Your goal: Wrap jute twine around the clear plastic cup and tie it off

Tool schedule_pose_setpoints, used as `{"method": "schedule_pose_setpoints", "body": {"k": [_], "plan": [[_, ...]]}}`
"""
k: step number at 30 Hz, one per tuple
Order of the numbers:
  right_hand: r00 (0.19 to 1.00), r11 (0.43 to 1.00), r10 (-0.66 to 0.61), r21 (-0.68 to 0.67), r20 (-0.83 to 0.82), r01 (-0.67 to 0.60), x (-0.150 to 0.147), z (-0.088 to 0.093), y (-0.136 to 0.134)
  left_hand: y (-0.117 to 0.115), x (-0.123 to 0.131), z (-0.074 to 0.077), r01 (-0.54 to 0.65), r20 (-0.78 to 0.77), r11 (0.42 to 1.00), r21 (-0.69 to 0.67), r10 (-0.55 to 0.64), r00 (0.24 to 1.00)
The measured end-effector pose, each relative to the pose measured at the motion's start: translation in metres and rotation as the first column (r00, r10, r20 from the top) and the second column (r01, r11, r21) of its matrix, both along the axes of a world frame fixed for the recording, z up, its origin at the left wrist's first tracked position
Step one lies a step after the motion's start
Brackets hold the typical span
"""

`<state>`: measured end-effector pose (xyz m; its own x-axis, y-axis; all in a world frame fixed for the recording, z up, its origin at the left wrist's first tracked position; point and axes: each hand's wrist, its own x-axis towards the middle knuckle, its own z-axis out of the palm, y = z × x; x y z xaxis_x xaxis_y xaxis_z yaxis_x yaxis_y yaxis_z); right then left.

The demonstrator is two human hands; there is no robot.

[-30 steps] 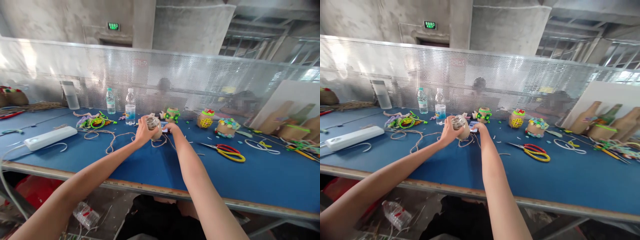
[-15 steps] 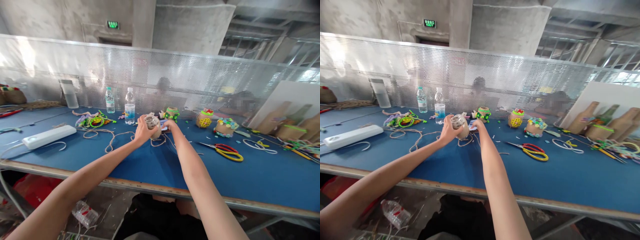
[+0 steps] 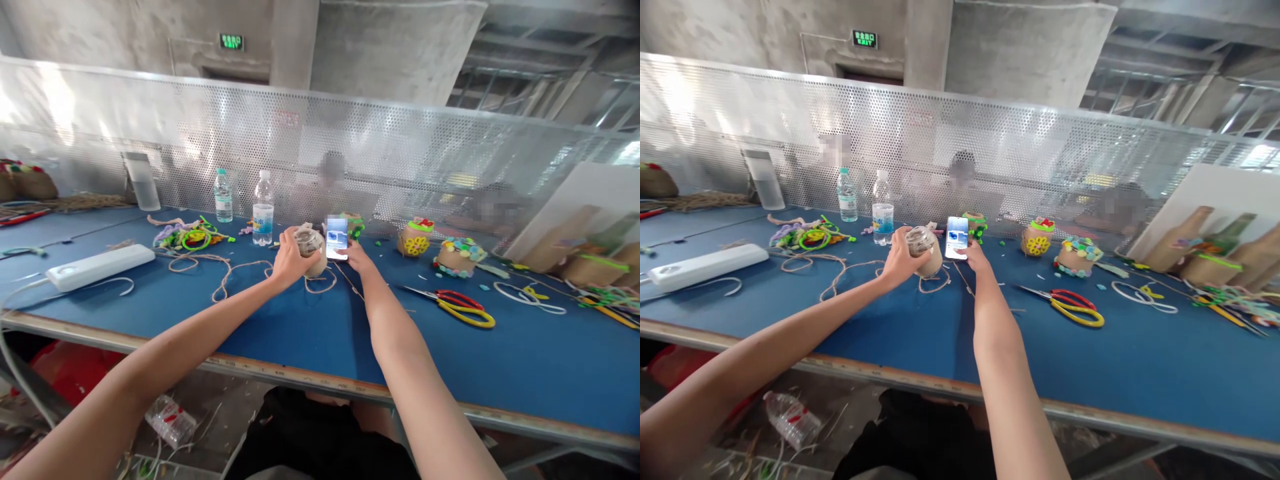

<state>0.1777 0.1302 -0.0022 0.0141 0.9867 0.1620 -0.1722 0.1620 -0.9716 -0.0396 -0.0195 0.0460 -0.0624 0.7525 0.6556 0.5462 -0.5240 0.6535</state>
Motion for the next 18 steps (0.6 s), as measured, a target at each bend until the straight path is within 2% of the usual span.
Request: {"method": "schedule_pose_setpoints", "body": {"k": [6, 11, 14, 18], "plan": [[0.987, 0.982, -0.143, 0.11, -0.072, 0.15, 0.006, -0.01, 0.01, 0.001, 0.0, 0.001, 0.002, -0.018, 1.0, -0.013, -0.003, 1.0], [0.955, 0.948, -0.288, 0.118, -0.073, 0.295, 0.012, -0.013, 0.024, 0.004, 0.0, -0.001, 0.014, -0.018, 1.0, -0.014, -0.014, 1.0], [0.955, 0.95, -0.291, 0.099, -0.06, 0.296, 0.014, -0.012, 0.027, 0.003, 0.0, -0.001, 0.021, -0.012, 1.0, -0.021, -0.021, 1.0], [0.971, 0.968, -0.233, 0.08, -0.059, 0.238, 0.014, -0.011, 0.023, 0.001, 0.0, 0.0, 0.023, -0.02, 1.0, -0.012, -0.023, 1.0]]}}
